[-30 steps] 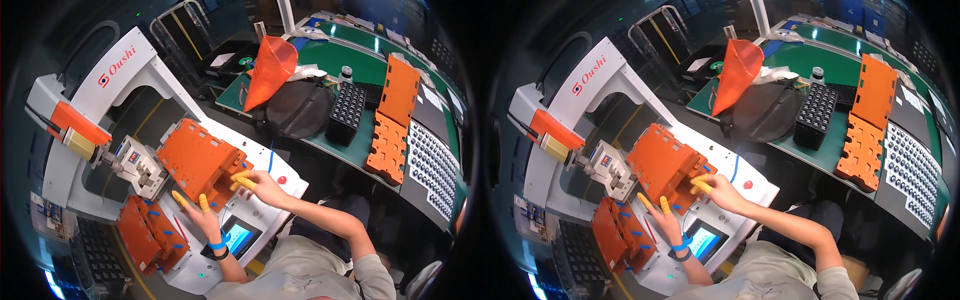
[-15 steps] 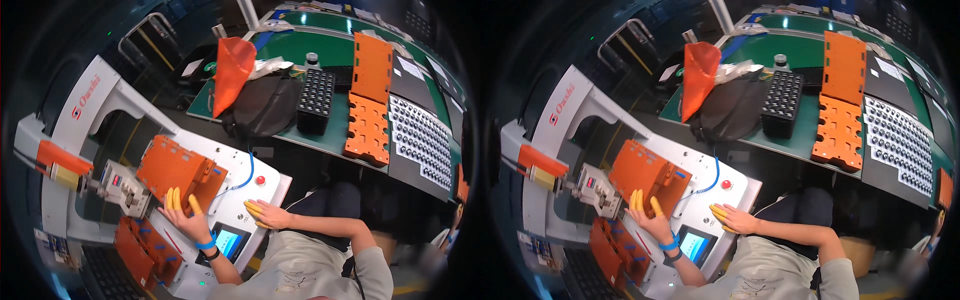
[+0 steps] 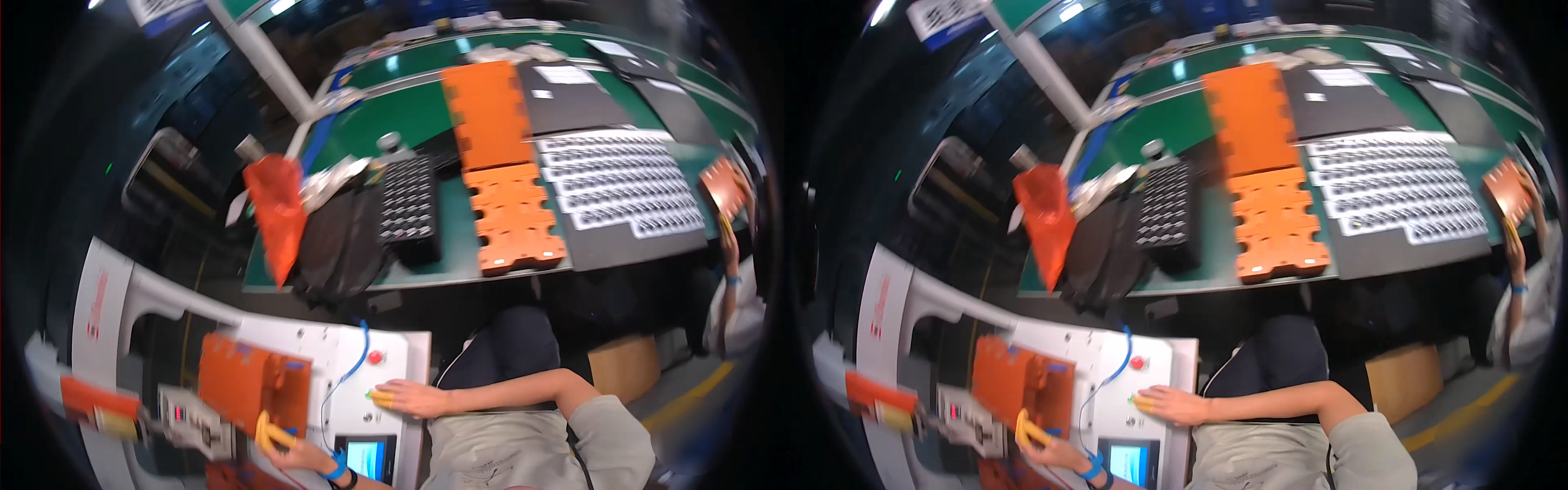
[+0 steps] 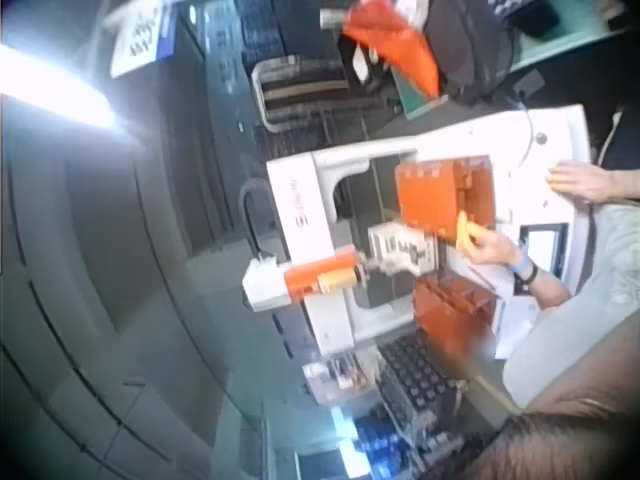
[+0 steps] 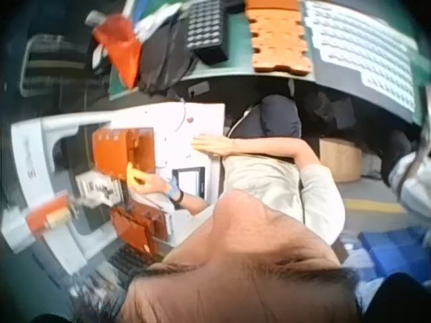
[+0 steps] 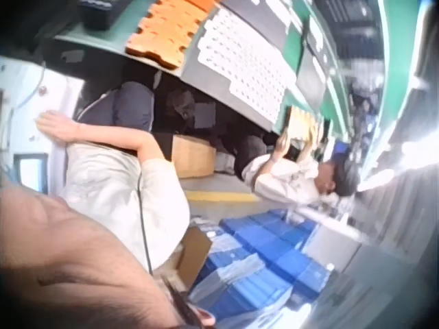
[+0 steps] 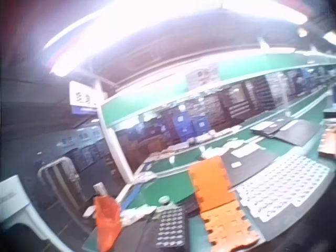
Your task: The person places small cylindrical components into slots on an orange plastic tray. They then move the tray to a machine labeled 'Oushi' and press a button to process it. The person repeats this process, handling the components and the tray with yellow finger cots.
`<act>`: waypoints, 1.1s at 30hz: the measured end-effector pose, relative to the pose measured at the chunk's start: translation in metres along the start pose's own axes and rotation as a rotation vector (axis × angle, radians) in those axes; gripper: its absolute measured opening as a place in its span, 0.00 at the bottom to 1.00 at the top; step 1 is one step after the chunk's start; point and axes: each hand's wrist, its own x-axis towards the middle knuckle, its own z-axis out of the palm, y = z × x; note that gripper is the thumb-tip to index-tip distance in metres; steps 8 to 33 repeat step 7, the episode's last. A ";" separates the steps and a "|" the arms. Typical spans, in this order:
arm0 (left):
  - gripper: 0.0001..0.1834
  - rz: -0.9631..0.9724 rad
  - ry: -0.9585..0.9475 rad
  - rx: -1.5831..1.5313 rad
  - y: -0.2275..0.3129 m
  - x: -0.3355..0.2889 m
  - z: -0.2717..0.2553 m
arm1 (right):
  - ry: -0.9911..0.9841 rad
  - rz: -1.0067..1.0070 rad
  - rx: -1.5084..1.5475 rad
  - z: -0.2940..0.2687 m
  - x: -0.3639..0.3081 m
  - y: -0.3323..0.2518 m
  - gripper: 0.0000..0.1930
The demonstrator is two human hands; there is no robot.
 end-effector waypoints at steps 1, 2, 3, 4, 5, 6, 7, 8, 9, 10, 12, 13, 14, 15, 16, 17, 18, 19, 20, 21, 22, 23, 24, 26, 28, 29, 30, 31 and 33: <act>0.13 0.038 0.005 -0.043 0.013 -0.003 0.011 | 0.022 -0.001 -0.036 0.008 -0.002 0.004 0.46; 0.16 0.066 -0.007 -0.094 0.032 -0.007 0.016 | 0.040 -0.058 -0.146 0.014 -0.004 0.009 0.42; 0.20 0.092 -0.035 -0.150 0.052 -0.011 0.021 | 0.126 -0.070 -0.155 0.032 -0.006 0.016 0.40; 0.25 0.105 -0.069 -0.197 0.061 -0.018 0.029 | 0.203 -0.077 -0.160 0.045 -0.013 0.022 0.39; 0.27 0.144 -0.087 -0.249 0.061 -0.025 0.039 | 0.076 -0.008 -0.104 0.046 -0.023 0.020 0.38; 0.29 0.183 -0.092 -0.314 0.064 -0.033 0.052 | -0.045 0.055 -0.048 0.036 -0.035 0.017 0.37; 0.32 0.163 -0.194 -0.327 0.066 -0.040 0.058 | -0.165 0.106 0.012 0.019 -0.045 0.009 0.36; 0.32 0.163 -0.194 -0.327 0.066 -0.040 0.058 | -0.165 0.106 0.012 0.019 -0.045 0.009 0.36; 0.32 0.163 -0.194 -0.327 0.066 -0.040 0.058 | -0.165 0.106 0.012 0.019 -0.045 0.009 0.36; 0.32 0.163 -0.194 -0.327 0.066 -0.040 0.058 | -0.165 0.106 0.012 0.019 -0.045 0.009 0.36; 0.32 0.163 -0.194 -0.327 0.066 -0.040 0.058 | -0.165 0.106 0.012 0.019 -0.045 0.009 0.36; 0.32 0.163 -0.194 -0.327 0.066 -0.040 0.058 | -0.165 0.106 0.012 0.019 -0.045 0.009 0.36; 0.32 0.163 -0.194 -0.327 0.066 -0.040 0.058 | -0.165 0.106 0.012 0.019 -0.045 0.009 0.36; 0.32 0.163 -0.194 -0.327 0.066 -0.040 0.058 | -0.165 0.106 0.012 0.019 -0.045 0.009 0.36; 0.32 0.163 -0.194 -0.327 0.066 -0.040 0.058 | -0.165 0.106 0.012 0.019 -0.045 0.009 0.36; 0.32 0.163 -0.194 -0.327 0.066 -0.040 0.058 | -0.165 0.106 0.012 0.019 -0.045 0.009 0.36; 0.32 0.163 -0.194 -0.327 0.066 -0.040 0.058 | -0.165 0.106 0.012 0.019 -0.045 0.009 0.36; 0.32 0.163 -0.194 -0.327 0.066 -0.040 0.058 | -0.165 0.106 0.012 0.019 -0.045 0.009 0.36; 0.32 0.163 -0.194 -0.327 0.066 -0.040 0.058 | -0.165 0.106 0.012 0.019 -0.045 0.009 0.36; 0.32 0.163 -0.194 -0.327 0.066 -0.040 0.058 | -0.165 0.106 0.012 0.019 -0.045 0.009 0.36; 0.32 0.163 -0.194 -0.327 0.066 -0.040 0.058 | -0.165 0.106 0.012 0.019 -0.045 0.009 0.36; 0.32 0.163 -0.194 -0.327 0.066 -0.040 0.058 | -0.165 0.106 0.012 0.019 -0.045 0.009 0.36; 0.32 0.163 -0.194 -0.327 0.066 -0.040 0.058 | -0.165 0.106 0.012 0.019 -0.045 0.009 0.36; 0.32 0.163 -0.194 -0.327 0.066 -0.040 0.058 | -0.165 0.106 0.012 0.019 -0.045 0.009 0.36; 0.32 0.163 -0.194 -0.327 0.066 -0.040 0.058 | -0.165 0.106 0.012 0.019 -0.045 0.009 0.36; 0.32 0.163 -0.194 -0.327 0.066 -0.040 0.058 | -0.165 0.106 0.012 0.019 -0.045 0.009 0.36; 0.32 0.163 -0.194 -0.327 0.066 -0.040 0.058 | -0.165 0.106 0.012 0.019 -0.045 0.009 0.36; 0.32 0.163 -0.194 -0.327 0.066 -0.040 0.058 | -0.165 0.106 0.012 0.019 -0.045 0.009 0.36; 0.32 0.163 -0.194 -0.327 0.066 -0.040 0.058 | -0.165 0.106 0.012 0.019 -0.045 0.009 0.36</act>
